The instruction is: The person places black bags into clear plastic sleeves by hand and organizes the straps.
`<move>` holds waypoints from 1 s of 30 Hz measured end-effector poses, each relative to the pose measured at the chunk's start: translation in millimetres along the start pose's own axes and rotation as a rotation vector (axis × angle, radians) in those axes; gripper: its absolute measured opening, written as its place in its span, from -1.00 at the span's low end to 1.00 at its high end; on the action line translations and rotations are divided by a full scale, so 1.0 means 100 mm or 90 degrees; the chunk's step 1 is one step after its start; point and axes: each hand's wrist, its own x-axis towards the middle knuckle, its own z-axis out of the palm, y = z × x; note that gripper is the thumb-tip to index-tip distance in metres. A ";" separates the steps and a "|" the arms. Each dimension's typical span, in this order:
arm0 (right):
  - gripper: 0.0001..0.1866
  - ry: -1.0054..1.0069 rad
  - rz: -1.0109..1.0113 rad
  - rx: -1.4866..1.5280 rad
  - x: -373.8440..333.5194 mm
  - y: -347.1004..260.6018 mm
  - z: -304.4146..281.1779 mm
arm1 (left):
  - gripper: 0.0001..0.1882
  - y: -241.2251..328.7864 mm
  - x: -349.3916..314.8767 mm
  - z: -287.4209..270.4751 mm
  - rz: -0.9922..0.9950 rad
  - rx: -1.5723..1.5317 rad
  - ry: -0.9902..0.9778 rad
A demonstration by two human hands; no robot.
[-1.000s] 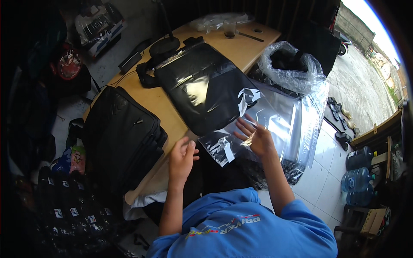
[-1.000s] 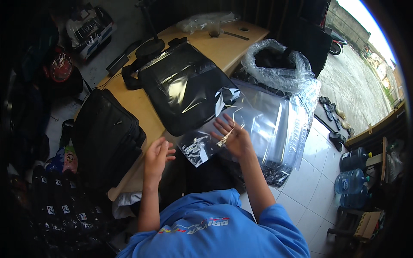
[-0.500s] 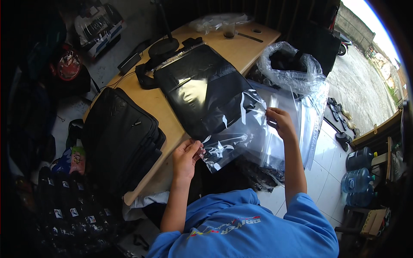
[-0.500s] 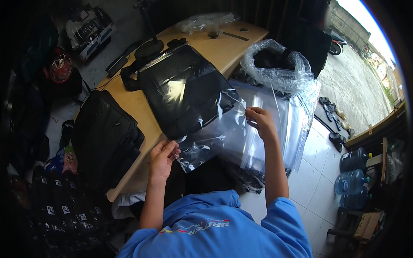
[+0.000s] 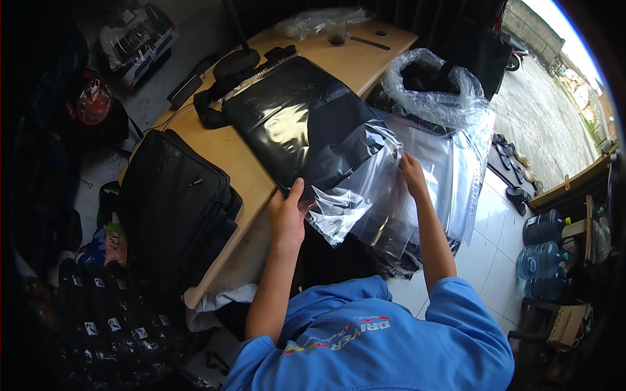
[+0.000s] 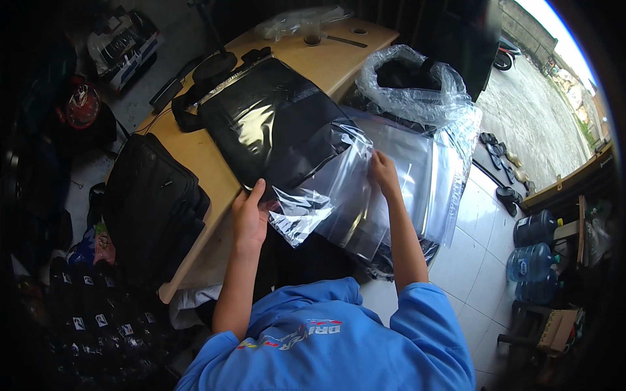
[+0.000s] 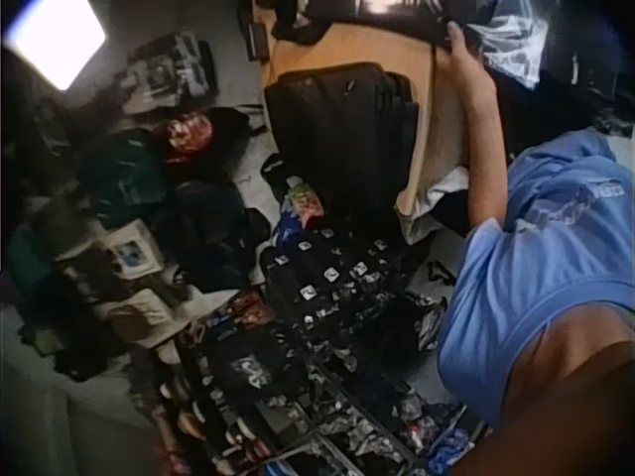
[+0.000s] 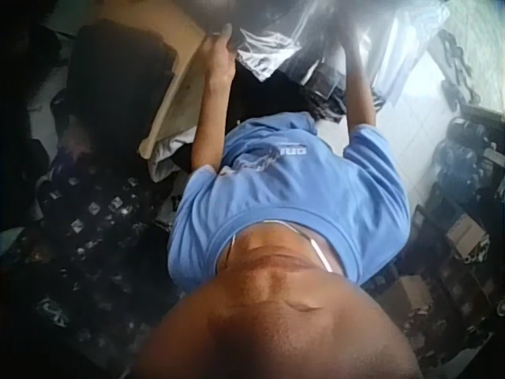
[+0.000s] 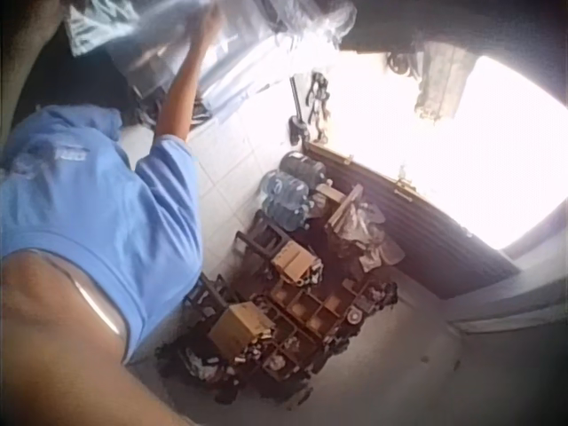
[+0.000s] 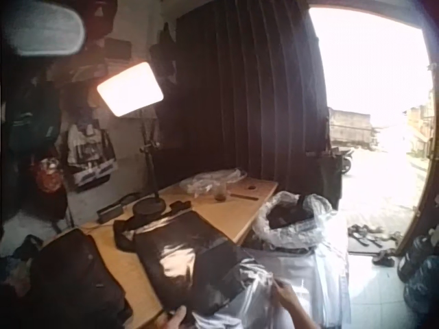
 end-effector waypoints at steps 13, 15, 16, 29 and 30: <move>-0.64 0.104 -0.351 -0.690 0.39 -0.19 -0.13 | -0.61 0.04 -0.20 -0.05 -0.040 -0.093 -0.063; -0.60 0.117 -0.223 -0.718 0.33 -0.27 -0.06 | -0.62 0.02 -0.23 -0.05 -0.039 -0.091 -0.065; -0.60 0.111 -0.230 -0.715 0.35 -0.20 -0.04 | -0.62 0.02 -0.24 -0.05 -0.044 -0.086 -0.068; -0.38 0.033 -0.215 -0.813 0.86 0.71 -0.39 | -0.48 0.98 -0.61 0.46 0.168 -0.092 -0.204; -0.35 0.023 -0.220 -0.813 0.93 0.73 -0.39 | -0.47 1.15 -0.67 0.49 0.196 -0.105 -0.226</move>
